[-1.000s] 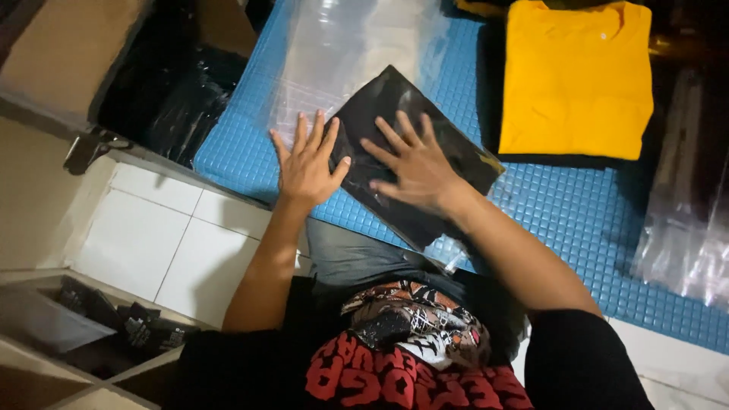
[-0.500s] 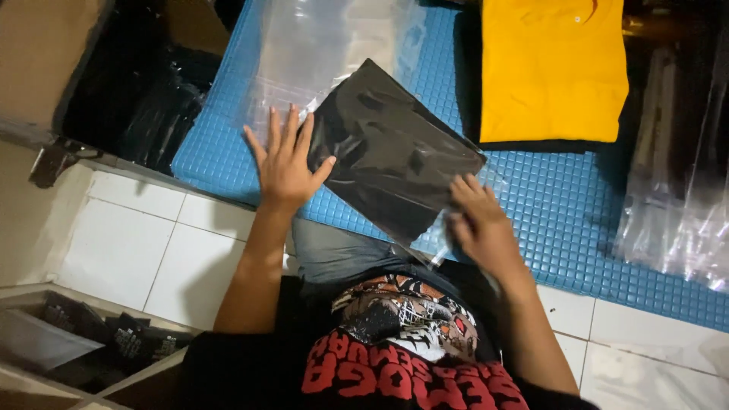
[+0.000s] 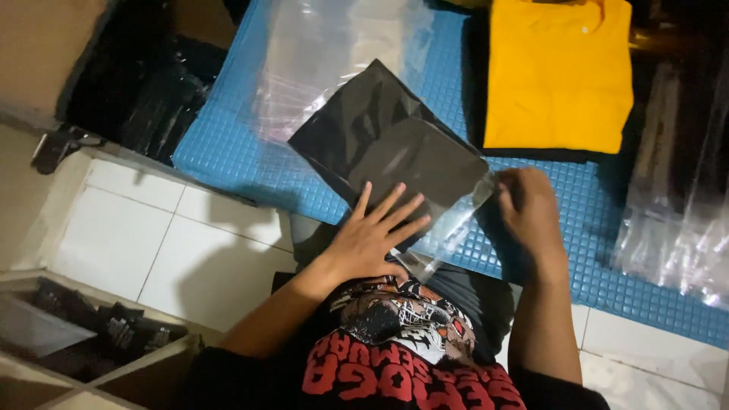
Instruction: The person folds black and yellow t-shirts and places each into a clear plastic bag on a blue mat. They smooth the shirts inside the bags and set the packaged items aside. The process repeats for several shirts.
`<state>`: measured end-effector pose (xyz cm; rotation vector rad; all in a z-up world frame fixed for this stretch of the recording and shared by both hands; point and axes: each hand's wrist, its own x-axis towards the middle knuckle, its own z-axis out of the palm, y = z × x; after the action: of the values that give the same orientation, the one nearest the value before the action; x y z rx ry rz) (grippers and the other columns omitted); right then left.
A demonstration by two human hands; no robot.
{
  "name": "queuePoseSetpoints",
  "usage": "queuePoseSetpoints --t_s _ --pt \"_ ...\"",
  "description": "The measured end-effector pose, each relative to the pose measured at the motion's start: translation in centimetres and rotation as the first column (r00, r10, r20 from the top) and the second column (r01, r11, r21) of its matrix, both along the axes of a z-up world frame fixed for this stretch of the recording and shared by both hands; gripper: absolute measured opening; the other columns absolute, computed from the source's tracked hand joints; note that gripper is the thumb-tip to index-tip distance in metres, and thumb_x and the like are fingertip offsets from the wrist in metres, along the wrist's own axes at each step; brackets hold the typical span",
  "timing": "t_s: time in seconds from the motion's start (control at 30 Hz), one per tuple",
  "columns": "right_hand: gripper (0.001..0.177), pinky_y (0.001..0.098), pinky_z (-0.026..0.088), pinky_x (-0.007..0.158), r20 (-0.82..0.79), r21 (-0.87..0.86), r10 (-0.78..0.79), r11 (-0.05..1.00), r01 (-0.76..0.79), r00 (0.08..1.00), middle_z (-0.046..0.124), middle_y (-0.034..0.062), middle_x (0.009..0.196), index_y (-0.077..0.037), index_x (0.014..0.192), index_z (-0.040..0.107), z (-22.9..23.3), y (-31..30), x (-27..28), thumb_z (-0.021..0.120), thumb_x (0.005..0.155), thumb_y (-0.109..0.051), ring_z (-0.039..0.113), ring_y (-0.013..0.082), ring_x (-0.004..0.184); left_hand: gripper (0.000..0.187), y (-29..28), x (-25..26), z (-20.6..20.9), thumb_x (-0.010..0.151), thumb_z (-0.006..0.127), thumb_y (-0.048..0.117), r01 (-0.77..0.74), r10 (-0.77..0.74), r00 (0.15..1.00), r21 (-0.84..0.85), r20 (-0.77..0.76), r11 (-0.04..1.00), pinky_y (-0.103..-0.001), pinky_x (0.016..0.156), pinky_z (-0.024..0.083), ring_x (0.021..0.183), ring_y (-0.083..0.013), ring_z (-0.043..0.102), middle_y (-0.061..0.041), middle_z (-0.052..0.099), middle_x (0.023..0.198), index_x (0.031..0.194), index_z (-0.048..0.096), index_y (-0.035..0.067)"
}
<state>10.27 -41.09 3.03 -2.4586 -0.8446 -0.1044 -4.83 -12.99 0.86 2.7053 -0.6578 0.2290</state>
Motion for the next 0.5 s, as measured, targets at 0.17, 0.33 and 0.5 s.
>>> queuePoseSetpoints --t_s 0.17,0.33,0.5 --pt "0.009 0.0478 0.055 0.076 -0.017 -0.008 0.057 0.998 -0.057 0.998 0.068 0.0139 0.078 -0.01 0.088 0.075 0.4 0.1 -4.3 0.076 0.09 -0.018 0.066 0.0423 0.084 0.058 -1.1 -0.8 -2.9 0.098 0.057 0.051 0.023 -0.006 0.957 -0.053 0.29 0.998 -0.071 0.121 0.02 0.154 -0.0331 0.032 -0.001 0.038 0.165 0.152 0.046 0.033" --pt "0.027 0.0418 0.047 0.087 0.172 0.031 0.276 0.958 -0.285 0.946 0.069 0.0084 0.116 -0.018 0.113 0.075 -1.5 1.0 -5.8 0.073 0.086 -0.017 0.061 0.0324 0.107 0.04 -1.9 -0.4 -4.2 0.105 0.05 0.045 0.057 0.041 0.892 -0.202 0.451 0.978 -0.068 0.119 0.029 0.143 -0.0323 0.05 -0.003 0.057 0.15 0.139 0.063 0.027" --pt "0.045 0.0447 0.043 0.089 0.4 -0.04 -0.015 0.999 0.034 0.917 0.06 0.0098 0.112 -0.01 0.116 0.07 -5.0 -3.1 -2.5 0.086 0.075 -0.02 0.055 0.0325 0.099 0.044 -0.8 -1.0 -2.7 0.104 0.047 0.051 0.104 0.037 0.857 -0.243 0.514 0.964 -0.064 0.117 0.036 0.137 -0.0309 0.057 -0.003 0.061 0.147 0.134 0.067 0.025"
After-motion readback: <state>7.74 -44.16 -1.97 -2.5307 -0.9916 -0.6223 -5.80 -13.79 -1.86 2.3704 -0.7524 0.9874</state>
